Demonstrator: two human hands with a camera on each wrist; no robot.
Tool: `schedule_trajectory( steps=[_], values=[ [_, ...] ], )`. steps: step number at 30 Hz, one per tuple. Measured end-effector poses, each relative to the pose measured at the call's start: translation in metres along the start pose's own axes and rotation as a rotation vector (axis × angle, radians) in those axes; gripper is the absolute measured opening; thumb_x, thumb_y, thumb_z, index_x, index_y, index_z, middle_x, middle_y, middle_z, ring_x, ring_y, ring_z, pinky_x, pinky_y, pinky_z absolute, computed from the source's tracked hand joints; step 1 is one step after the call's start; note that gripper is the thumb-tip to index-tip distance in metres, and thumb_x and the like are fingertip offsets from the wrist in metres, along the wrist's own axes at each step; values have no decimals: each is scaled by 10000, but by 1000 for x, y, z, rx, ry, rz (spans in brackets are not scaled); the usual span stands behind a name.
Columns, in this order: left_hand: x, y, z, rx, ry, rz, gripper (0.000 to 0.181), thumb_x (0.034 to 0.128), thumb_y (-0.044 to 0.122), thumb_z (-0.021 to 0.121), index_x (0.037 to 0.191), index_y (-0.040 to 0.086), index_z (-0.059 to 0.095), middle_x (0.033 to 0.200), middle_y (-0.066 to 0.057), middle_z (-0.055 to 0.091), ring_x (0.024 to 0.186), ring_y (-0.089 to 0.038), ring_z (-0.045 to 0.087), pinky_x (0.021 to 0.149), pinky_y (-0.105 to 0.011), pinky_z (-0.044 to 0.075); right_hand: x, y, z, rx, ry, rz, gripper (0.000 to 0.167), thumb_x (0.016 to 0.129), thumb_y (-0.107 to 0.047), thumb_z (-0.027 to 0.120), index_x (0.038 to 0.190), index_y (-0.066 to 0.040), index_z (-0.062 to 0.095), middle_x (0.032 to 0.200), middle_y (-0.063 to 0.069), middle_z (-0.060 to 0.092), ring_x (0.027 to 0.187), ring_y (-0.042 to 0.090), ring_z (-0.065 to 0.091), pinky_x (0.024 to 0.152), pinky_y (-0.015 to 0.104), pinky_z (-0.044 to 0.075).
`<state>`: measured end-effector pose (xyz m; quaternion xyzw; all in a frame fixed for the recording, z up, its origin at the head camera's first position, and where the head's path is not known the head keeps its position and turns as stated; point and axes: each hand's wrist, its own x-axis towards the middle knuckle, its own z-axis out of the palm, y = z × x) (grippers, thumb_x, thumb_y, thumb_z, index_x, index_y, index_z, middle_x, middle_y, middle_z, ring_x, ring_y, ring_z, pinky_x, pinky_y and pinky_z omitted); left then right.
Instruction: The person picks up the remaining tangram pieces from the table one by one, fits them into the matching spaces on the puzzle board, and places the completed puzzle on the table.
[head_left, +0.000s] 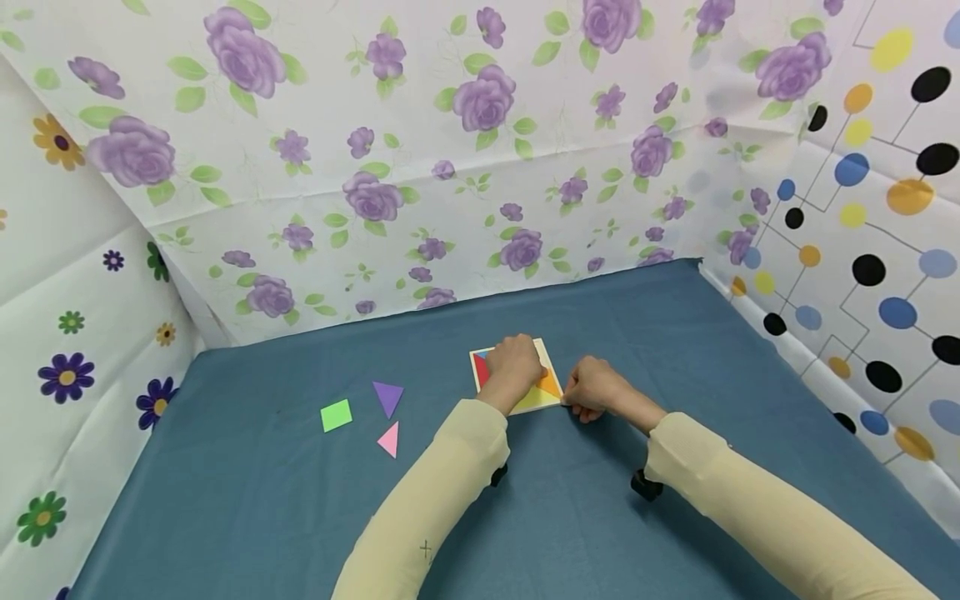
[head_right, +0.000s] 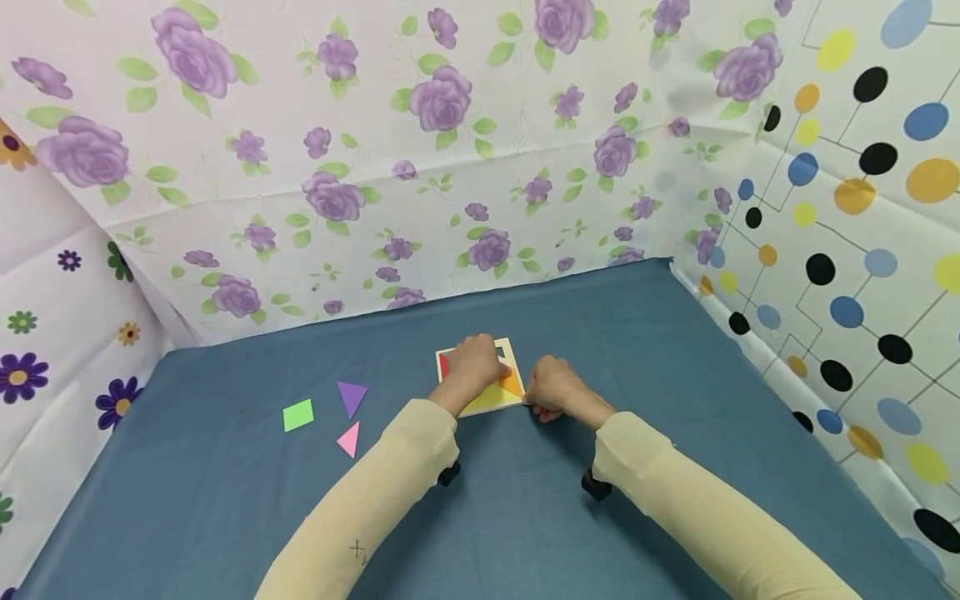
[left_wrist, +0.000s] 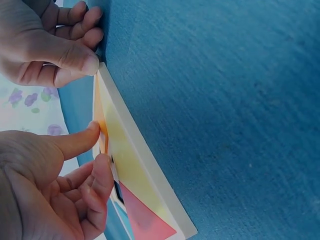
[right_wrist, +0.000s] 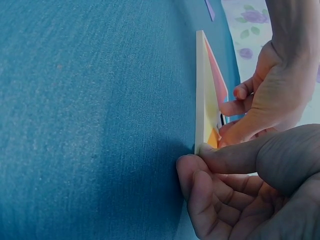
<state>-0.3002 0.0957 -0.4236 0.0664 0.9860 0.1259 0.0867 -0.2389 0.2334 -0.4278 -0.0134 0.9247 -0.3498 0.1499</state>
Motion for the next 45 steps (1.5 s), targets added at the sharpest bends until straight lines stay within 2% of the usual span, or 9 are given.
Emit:
schedule_trajectory(
  steps=[4, 13, 18, 20, 27, 29, 35, 39, 45],
  values=[
    [-1, -1, 1, 6, 0, 9, 395, 881, 411, 830, 1116, 102, 757, 1051, -74, 736, 782, -227, 646, 648, -373, 529, -1, 0, 0, 5, 0, -13, 225, 948, -42, 726, 729, 11, 721, 622, 115, 664, 503, 186, 653, 517, 346, 581],
    [-5, -4, 1, 14, 9, 51, 262, 870, 396, 843, 894, 146, 769, 953, -31, 736, 753, -215, 640, 651, -371, 526, -2, 0, 1, 6, 6, -16, 223, 945, -42, 730, 728, 12, 726, 618, 112, 663, 501, 180, 654, 511, 340, 579],
    [-10, -5, -2, 23, 4, 69, 269, 920, 387, 790, 870, 126, 748, 858, -39, 697, 706, -219, 622, 606, -365, 510, -2, 0, 2, 13, 13, -11, 223, 943, -40, 729, 727, 15, 722, 616, 117, 657, 499, 184, 651, 518, 351, 584],
    [-12, -6, -4, 21, -6, 72, 275, 948, 383, 754, 893, 114, 750, 848, -47, 690, 703, -220, 623, 599, -361, 506, -2, 0, 2, 10, 13, -14, 223, 942, -40, 730, 726, 15, 720, 613, 113, 656, 496, 180, 648, 519, 352, 583],
    [-15, -15, -15, -45, 0, 96, 299, 981, 363, 727, 1074, 84, 779, 1009, -65, 736, 758, -212, 632, 645, -354, 506, -1, -1, 3, 7, 9, -15, 226, 946, -39, 725, 726, 15, 720, 607, 106, 653, 490, 175, 644, 508, 340, 577],
    [-16, -19, -18, -60, 4, 122, 281, 992, 348, 715, 1106, 101, 785, 1048, -51, 746, 793, -216, 658, 677, -371, 529, -1, -1, 3, 7, 9, -8, 228, 946, -39, 724, 725, 15, 719, 605, 106, 649, 491, 176, 644, 504, 334, 574],
    [-20, -33, -25, -125, 13, 223, 324, 1023, 301, 678, 1290, 128, 738, 1215, -19, 736, 1039, -256, 698, 842, -440, 574, -1, -1, 2, 2, 4, -2, 222, 947, -39, 725, 731, 15, 722, 613, 110, 650, 494, 176, 641, 513, 339, 578],
    [-24, -40, -32, -167, 15, 272, 328, 1025, 250, 679, 1309, 92, 722, 1301, -57, 700, 1141, -268, 671, 890, -436, 573, -1, -1, 1, -3, 1, 1, 221, 948, -44, 727, 733, 6, 723, 620, 101, 655, 496, 167, 639, 512, 327, 573],
    [-29, -51, -41, -187, 10, 303, 332, 1015, 203, 692, 1321, 75, 709, 1323, -84, 686, 1233, -272, 629, 1010, -447, 522, 0, 0, 1, 0, -4, 1, 220, 947, -50, 731, 734, 6, 726, 624, 105, 658, 501, 172, 640, 510, 319, 569]
  ],
)
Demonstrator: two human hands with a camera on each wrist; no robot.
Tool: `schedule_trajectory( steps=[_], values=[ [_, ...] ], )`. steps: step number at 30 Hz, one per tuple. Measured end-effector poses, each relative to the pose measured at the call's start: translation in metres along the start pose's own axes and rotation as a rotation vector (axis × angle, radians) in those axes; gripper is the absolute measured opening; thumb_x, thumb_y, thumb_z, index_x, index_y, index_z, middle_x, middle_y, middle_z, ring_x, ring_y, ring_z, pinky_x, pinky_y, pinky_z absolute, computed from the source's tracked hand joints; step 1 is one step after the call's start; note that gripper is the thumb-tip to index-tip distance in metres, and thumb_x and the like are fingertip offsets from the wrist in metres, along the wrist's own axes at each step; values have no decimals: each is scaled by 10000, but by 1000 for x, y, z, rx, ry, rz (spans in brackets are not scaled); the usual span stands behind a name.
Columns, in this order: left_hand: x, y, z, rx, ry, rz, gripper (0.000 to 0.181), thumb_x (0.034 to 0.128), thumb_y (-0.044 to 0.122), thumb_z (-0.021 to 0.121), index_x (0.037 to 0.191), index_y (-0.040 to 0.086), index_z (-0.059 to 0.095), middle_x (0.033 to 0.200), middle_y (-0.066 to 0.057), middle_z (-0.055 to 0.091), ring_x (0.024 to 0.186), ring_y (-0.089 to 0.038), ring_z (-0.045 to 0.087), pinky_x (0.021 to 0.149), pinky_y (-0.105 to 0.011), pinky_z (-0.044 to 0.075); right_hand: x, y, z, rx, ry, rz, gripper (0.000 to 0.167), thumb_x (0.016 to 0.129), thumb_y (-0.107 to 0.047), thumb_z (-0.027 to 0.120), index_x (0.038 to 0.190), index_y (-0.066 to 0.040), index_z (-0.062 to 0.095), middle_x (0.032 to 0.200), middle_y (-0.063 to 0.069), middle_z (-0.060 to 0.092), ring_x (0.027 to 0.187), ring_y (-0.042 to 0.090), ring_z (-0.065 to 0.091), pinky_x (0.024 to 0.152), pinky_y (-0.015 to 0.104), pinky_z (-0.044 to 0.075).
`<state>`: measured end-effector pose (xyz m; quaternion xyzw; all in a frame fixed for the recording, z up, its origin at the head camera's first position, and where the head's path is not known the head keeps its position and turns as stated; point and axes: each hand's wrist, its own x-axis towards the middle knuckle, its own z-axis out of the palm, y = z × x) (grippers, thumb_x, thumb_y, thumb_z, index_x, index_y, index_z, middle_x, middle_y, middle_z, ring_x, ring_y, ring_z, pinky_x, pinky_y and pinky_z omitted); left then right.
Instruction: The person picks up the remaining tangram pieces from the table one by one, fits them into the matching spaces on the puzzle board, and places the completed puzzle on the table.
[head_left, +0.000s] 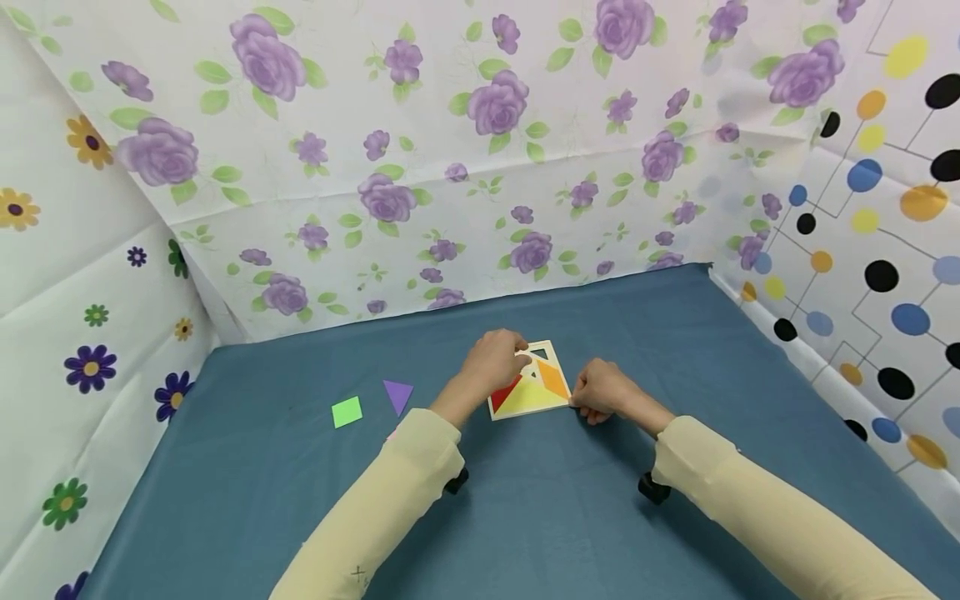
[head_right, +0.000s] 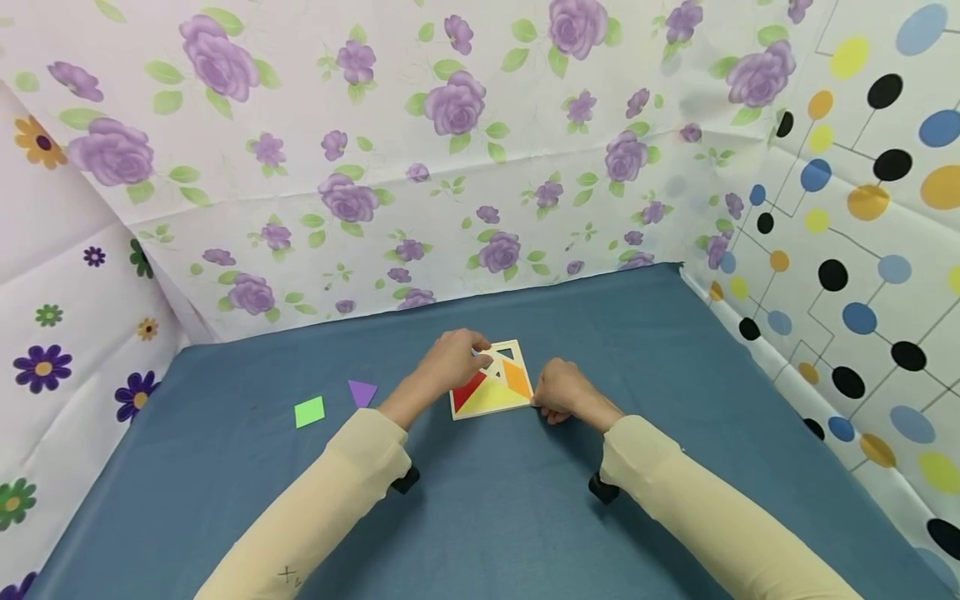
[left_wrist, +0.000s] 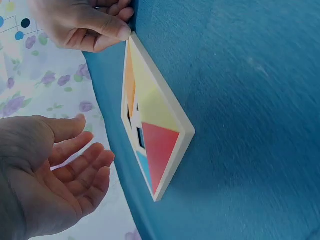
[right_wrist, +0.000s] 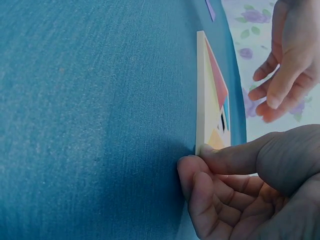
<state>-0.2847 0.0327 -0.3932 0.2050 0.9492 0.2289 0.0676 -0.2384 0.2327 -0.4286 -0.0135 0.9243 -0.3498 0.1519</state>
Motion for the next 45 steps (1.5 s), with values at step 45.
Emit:
schedule_trajectory(
  steps=[45],
  values=[
    [-115, -79, -49, 156, -1, 76, 730, 959, 319, 763, 1559, 47, 446, 1645, -184, 327, 1521, -418, 264, 1150, -676, 264, -1, 0, -1, -2, -19, 17, 219, 962, -68, 720, 756, 6, 723, 642, 108, 654, 532, 184, 655, 533, 312, 575]
  ],
)
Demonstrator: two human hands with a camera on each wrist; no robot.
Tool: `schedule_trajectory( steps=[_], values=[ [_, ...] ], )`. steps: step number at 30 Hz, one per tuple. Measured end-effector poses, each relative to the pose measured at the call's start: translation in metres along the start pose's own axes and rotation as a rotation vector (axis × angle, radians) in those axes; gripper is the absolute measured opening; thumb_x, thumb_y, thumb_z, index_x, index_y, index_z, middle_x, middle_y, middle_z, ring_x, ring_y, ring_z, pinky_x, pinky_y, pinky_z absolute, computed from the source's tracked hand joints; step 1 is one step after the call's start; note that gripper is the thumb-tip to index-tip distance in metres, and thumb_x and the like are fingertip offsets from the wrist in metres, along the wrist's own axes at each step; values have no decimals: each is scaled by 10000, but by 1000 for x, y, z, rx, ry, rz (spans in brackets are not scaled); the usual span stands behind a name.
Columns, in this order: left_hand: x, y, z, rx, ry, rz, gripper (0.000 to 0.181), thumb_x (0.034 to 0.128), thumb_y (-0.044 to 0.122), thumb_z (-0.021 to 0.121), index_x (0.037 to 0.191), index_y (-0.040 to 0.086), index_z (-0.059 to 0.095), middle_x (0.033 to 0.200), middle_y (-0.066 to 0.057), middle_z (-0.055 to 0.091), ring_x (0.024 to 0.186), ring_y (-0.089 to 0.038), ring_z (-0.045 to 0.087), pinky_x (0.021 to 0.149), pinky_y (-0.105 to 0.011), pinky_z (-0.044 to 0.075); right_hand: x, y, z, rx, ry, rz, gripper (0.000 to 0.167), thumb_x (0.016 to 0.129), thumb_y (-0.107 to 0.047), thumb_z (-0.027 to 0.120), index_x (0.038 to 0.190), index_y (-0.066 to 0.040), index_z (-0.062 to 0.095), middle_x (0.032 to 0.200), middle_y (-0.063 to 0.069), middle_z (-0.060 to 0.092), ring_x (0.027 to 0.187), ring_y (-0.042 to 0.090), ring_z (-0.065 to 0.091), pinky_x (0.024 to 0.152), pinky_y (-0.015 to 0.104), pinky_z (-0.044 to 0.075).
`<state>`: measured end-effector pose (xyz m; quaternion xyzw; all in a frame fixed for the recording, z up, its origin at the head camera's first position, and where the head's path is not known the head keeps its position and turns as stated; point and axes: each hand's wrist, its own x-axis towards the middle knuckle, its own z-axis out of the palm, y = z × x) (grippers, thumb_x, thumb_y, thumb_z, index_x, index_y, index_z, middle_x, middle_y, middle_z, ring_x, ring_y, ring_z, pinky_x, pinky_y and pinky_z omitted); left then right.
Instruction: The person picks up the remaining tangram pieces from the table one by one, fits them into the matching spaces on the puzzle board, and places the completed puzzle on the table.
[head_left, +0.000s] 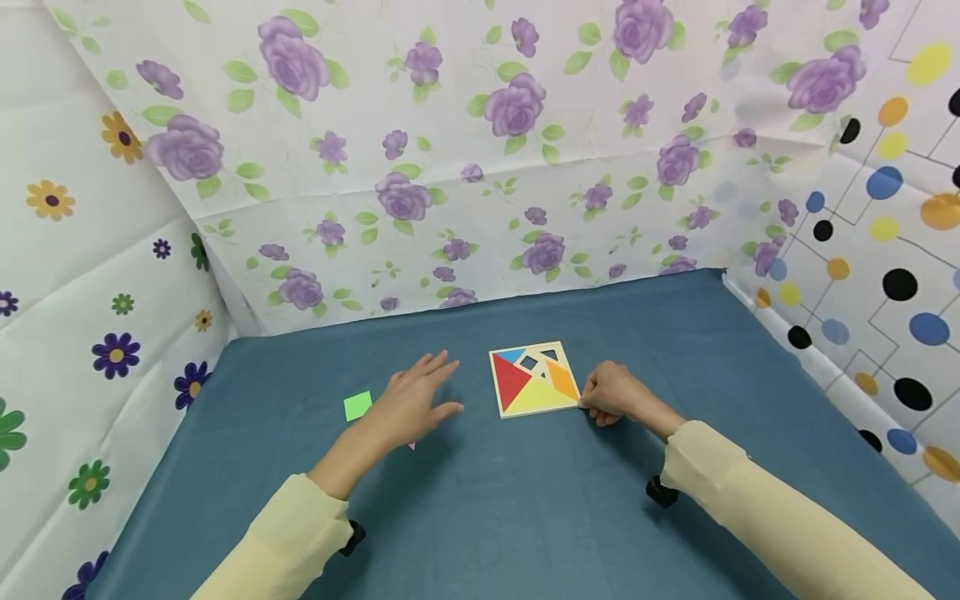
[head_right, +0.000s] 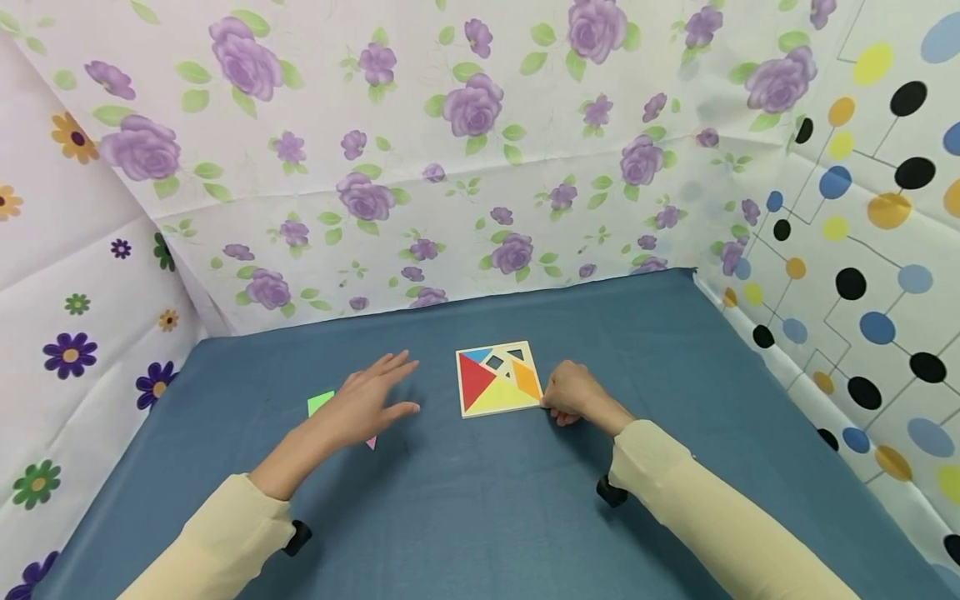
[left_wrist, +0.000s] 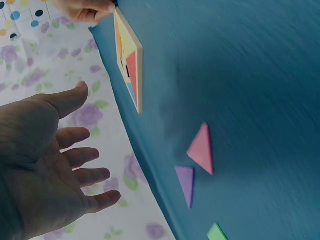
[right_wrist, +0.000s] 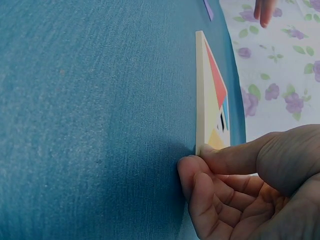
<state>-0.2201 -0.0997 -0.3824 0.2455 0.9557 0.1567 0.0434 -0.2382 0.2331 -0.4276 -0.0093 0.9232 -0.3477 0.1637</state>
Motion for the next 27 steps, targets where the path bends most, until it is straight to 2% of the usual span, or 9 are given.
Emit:
schedule_trajectory(
  steps=[6, 14, 27],
  values=[
    [-14, -20, -5, -16, 9, -27, 732, 984, 301, 731, 1579, 34, 398, 1655, -205, 288, 1527, -432, 230, 1144, -703, 242, -1, -1, 0, 2, 5, -13, 214, 960, -59, 720, 755, 4, 726, 647, 114, 655, 532, 190, 656, 535, 321, 576],
    [-26, -39, -14, -31, 38, -46, 705, 995, 266, 718, 1568, 5, 401, 1642, -238, 294, 1517, -459, 232, 1131, -722, 237, 0, 1, 1, 0, 15, -20, 210, 964, -60, 715, 764, 1, 731, 650, 108, 656, 536, 193, 659, 532, 319, 574],
    [-43, -78, -17, -5, 37, -144, 708, 1026, 279, 666, 1590, -5, 344, 1651, -272, 233, 1517, -497, 179, 1132, -732, 208, 0, 2, 1, 7, 13, -23, 199, 964, -62, 718, 777, 5, 732, 652, 107, 655, 535, 185, 654, 531, 315, 573]
  ],
)
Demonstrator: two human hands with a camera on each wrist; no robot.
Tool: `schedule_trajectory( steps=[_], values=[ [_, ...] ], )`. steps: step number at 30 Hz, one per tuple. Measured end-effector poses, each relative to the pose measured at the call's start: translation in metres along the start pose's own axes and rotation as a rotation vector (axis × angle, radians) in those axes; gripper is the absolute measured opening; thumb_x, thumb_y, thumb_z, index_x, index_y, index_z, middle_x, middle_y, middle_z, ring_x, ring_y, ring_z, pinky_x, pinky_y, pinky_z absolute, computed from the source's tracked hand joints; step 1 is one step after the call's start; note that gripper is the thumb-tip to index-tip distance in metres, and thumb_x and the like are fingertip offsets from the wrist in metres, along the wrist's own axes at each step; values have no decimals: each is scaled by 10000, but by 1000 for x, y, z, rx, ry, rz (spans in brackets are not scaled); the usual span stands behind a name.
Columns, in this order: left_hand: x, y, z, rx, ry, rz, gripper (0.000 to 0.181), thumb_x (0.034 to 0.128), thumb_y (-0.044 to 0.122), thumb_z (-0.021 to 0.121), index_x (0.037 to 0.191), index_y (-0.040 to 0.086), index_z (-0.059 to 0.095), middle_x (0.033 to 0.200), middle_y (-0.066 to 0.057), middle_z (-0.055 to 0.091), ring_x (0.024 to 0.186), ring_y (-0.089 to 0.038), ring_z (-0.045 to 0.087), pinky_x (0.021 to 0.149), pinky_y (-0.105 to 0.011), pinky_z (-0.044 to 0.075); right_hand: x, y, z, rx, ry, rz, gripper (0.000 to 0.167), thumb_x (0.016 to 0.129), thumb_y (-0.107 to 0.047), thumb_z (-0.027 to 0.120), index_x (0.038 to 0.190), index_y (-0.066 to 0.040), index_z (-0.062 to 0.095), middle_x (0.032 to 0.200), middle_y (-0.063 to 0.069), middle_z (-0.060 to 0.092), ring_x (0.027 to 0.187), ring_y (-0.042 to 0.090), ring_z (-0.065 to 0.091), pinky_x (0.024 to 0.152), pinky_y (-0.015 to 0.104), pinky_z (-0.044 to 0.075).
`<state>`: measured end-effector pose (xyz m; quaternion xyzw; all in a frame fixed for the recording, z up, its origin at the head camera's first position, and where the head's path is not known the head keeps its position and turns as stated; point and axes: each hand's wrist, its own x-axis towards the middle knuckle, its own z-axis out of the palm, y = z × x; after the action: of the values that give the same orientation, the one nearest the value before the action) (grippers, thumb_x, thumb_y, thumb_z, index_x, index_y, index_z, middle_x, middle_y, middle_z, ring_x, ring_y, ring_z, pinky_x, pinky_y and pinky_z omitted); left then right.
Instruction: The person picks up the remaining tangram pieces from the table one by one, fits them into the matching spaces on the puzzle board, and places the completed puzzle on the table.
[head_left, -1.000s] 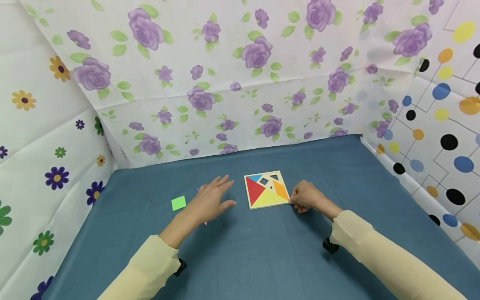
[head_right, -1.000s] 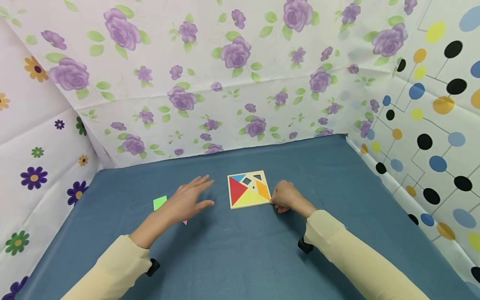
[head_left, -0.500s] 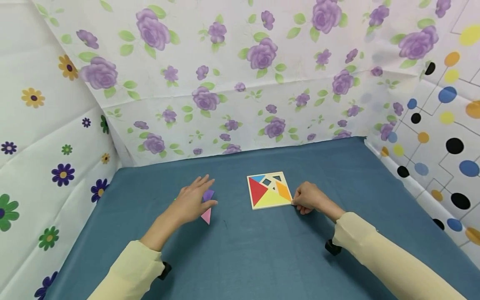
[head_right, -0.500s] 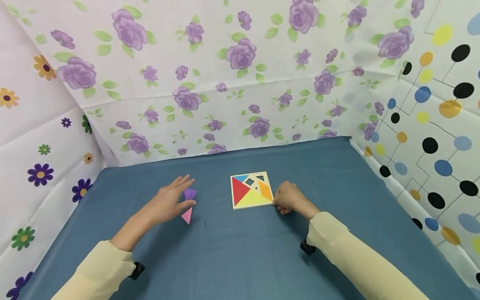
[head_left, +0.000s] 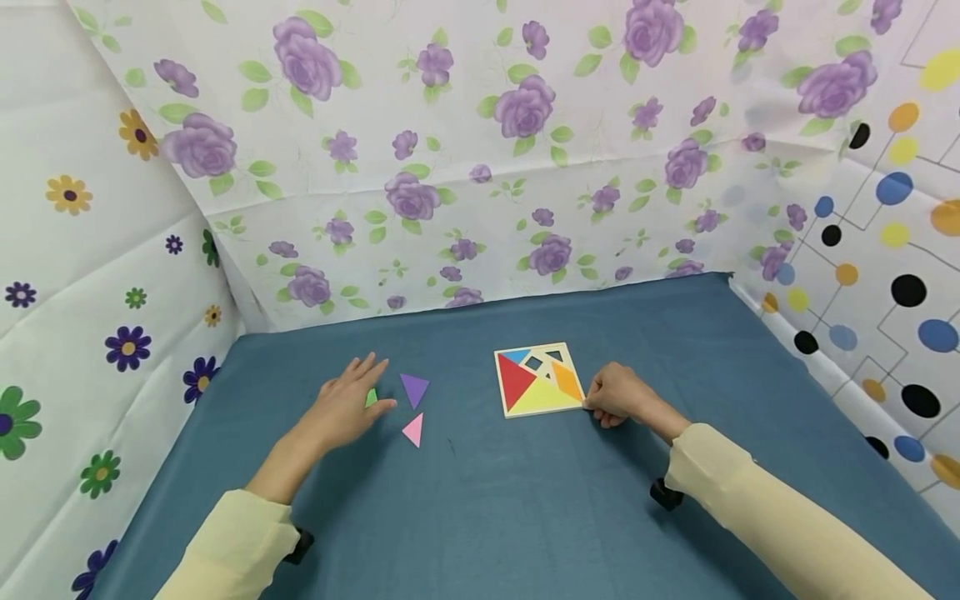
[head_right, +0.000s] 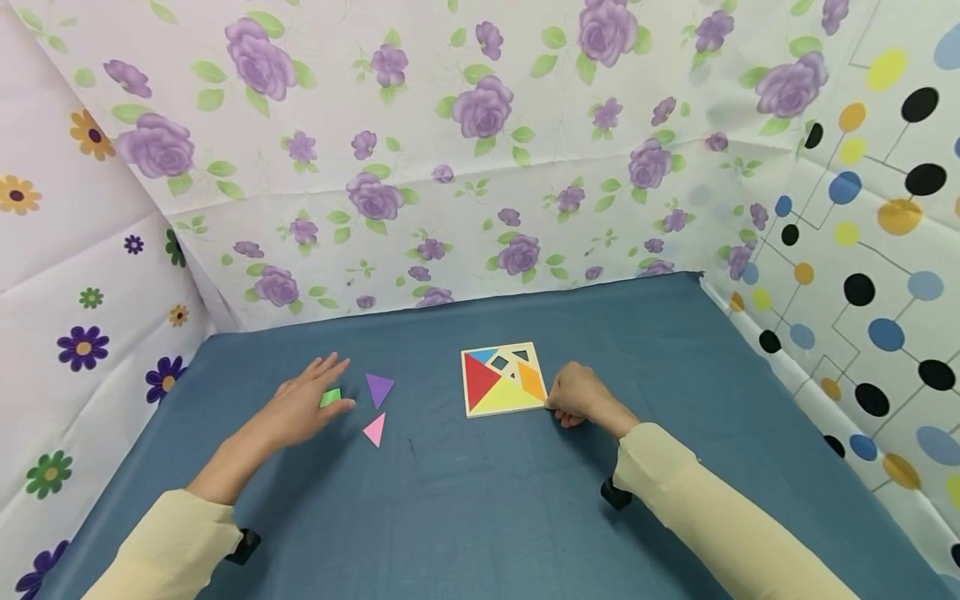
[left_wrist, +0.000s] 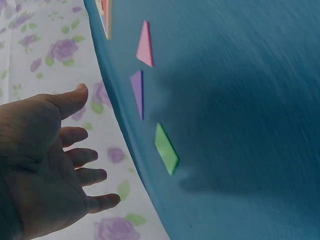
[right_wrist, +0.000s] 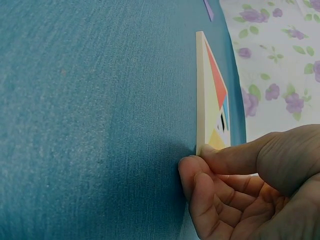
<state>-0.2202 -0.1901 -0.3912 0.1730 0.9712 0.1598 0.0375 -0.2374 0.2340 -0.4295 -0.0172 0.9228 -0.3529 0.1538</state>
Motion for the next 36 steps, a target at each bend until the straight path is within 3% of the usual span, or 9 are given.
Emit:
schedule_trajectory(
  steps=[16, 31, 36],
  values=[
    [6, -33, 19, -29, -29, -79, 745, 1055, 324, 607, 1586, -77, 271, 1642, -336, 162, 1500, -553, 130, 1120, -755, 198, 2, 1, -1, -7, 2, 3, 194, 968, -69, 715, 788, 1, 736, 655, 105, 654, 534, 183, 651, 535, 315, 574],
    [10, -40, 33, 48, -4, -116, 650, 1051, 265, 623, 1533, -96, 380, 1587, -369, 278, 1461, -573, 234, 1093, -743, 274, 2, -1, 0, -33, -7, 5, 216, 956, -75, 731, 749, -13, 730, 635, 102, 657, 522, 173, 647, 519, 298, 564],
    [12, -42, 36, 69, 23, -102, 602, 1039, 234, 642, 1492, -107, 440, 1542, -388, 342, 1432, -573, 298, 1080, -737, 302, 0, -1, -1, -23, -3, 6, 216, 956, -67, 729, 748, -10, 726, 635, 101, 653, 524, 177, 647, 524, 309, 567]
  ],
)
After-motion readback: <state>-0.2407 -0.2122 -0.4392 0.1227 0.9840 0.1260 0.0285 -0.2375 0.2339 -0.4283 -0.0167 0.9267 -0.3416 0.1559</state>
